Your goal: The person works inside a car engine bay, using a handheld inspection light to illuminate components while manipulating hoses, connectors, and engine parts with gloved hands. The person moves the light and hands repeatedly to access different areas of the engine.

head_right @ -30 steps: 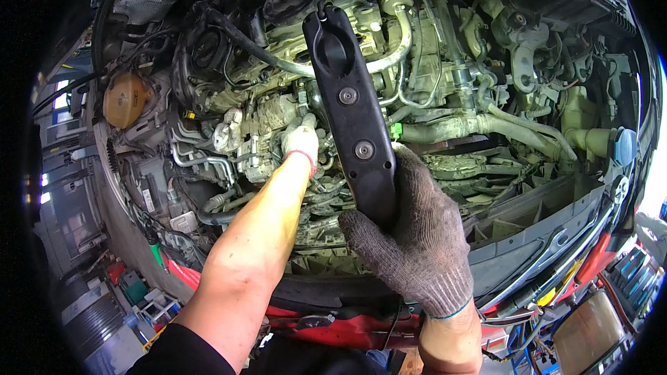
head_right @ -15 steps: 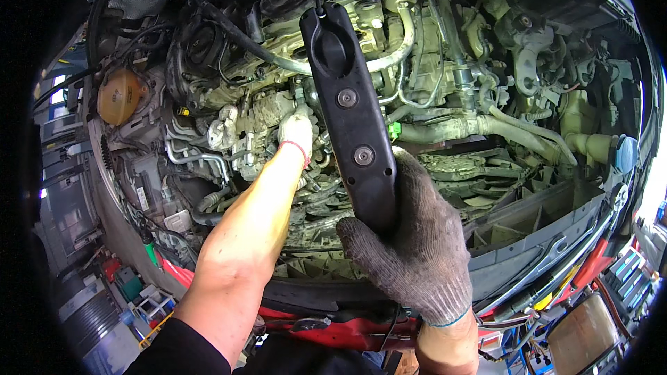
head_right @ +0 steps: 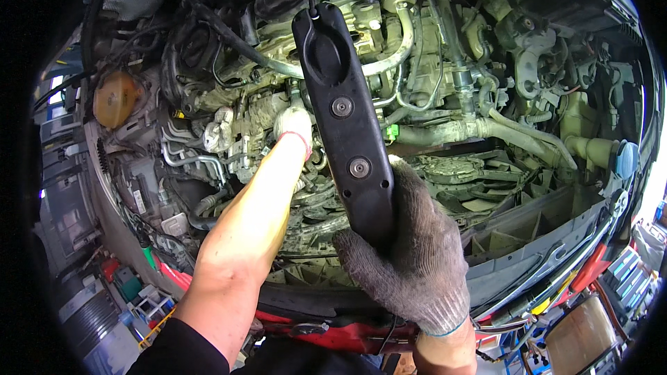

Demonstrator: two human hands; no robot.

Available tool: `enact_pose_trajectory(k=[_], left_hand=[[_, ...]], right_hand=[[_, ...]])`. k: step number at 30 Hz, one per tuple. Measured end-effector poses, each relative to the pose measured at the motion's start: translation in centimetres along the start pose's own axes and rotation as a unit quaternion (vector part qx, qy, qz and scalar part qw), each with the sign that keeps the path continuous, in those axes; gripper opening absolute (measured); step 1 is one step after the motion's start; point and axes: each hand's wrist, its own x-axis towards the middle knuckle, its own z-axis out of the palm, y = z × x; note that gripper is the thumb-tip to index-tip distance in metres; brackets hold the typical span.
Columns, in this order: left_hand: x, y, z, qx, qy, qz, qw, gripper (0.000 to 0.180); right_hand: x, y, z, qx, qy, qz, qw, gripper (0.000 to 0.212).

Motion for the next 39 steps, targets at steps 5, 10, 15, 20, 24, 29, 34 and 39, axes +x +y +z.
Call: enact_pose_trajectory(k=[5,10,15,20,24,29,34,39], left_hand=[[0.9,0.0,0.8,0.078,-0.011,0.025,0.997,0.071],[3.0,-1.3,2.6,0.015,-0.021,0.031,0.999,0.070],[5.3,-4.1,2.8,-0.073,-0.076,-0.008,0.994,0.051],[3.1,-3.2,-2.9,0.137,-0.114,0.204,0.963,0.048],[0.7,-0.4,-7.7,0.355,-0.232,0.302,0.854,0.036],[-5.7,1.8,-8.0,0.398,-0.285,0.295,0.821,0.060],[-4.7,-1.4,-4.0,0.423,-0.160,0.353,0.819,0.032],[-3.9,2.0,-6.4,0.471,-0.189,0.453,0.733,0.026]], right_hand=[[0.0,0.3,-0.1,0.009,0.006,0.032,0.999,0.077],[-0.2,0.2,-0.1,0.019,0.014,0.024,0.999,0.074],[0.1,-0.3,0.2,0.038,-0.007,0.045,0.998,0.073],[-0.2,-0.2,0.7,0.070,0.004,0.035,0.997,0.071],[-0.2,0.7,0.9,0.122,0.014,0.041,0.992,0.068],[-0.2,-0.1,0.9,0.127,0.011,0.063,0.990,0.073],[-0.4,0.7,1.3,0.100,0.025,0.013,0.995,0.066],[-0.3,0.1,0.9,0.113,-0.002,0.068,0.991,0.073]])
